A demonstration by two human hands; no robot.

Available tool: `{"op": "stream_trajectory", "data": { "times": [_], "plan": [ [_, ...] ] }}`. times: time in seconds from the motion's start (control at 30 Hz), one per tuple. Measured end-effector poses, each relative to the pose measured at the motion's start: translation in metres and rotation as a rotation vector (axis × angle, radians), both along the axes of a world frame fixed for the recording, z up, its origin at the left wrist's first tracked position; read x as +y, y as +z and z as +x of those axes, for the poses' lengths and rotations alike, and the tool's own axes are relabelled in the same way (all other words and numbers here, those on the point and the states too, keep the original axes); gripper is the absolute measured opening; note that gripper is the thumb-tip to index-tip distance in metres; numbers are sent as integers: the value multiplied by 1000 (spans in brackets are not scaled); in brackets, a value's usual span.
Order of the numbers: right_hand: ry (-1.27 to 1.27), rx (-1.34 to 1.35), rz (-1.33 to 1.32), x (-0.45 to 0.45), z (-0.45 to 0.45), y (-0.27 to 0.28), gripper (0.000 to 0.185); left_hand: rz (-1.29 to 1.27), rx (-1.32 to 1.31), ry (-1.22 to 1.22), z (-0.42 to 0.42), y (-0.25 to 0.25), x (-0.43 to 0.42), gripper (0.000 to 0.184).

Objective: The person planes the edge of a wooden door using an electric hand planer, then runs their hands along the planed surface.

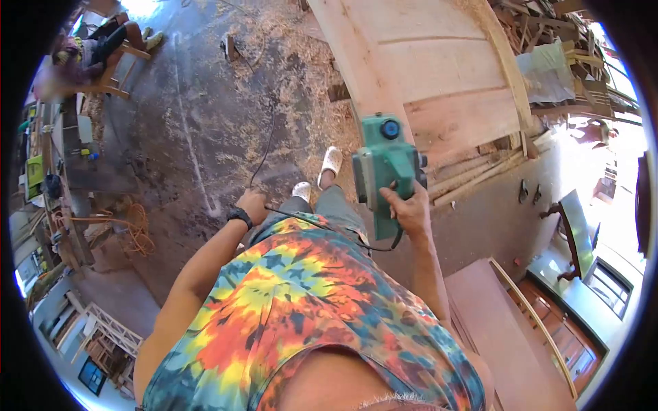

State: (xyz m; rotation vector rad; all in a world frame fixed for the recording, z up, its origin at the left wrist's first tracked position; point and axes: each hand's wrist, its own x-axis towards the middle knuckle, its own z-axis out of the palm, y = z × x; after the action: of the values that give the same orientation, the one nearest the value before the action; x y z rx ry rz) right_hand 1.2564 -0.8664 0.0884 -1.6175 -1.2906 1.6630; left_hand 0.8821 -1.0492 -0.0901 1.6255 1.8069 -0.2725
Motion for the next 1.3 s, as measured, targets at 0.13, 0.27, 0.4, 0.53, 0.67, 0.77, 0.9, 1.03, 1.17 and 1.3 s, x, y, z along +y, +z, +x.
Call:
{"op": "stream_trajectory", "data": {
  "times": [0.13,0.27,0.4,0.53,0.67,0.77,0.9,1.03,1.17,1.3],
  "plan": [
    [212,-150,90,56,-18,4,36,-77,21,68,-6,44,30,17],
    [287,-126,180,83,-27,20,36,-39,22,121,-8,58,44,16],
    [316,-130,226,84,-37,23,35,-94,21,251,-1,67,40,22],
    [351,-197,190,142,-79,40,34,-147,11,313,-28,64,83,22],
    [360,-127,230,228,-137,32,33,-39,-18,346,-76,52,160,22],
    [374,-174,193,281,-185,38,33,-108,-54,385,-112,37,206,22],
    [337,-183,167,381,-289,38,32,-134,-68,356,-194,21,298,22],
    [274,-140,256,487,-381,34,27,-180,-105,379,-262,22,366,27],
    [334,-179,382,599,-477,33,32,-190,-147,415,-314,47,433,32],
    [400,-207,529,703,-571,19,34,-176,-250,596,-343,59,477,30]
  ]
}}
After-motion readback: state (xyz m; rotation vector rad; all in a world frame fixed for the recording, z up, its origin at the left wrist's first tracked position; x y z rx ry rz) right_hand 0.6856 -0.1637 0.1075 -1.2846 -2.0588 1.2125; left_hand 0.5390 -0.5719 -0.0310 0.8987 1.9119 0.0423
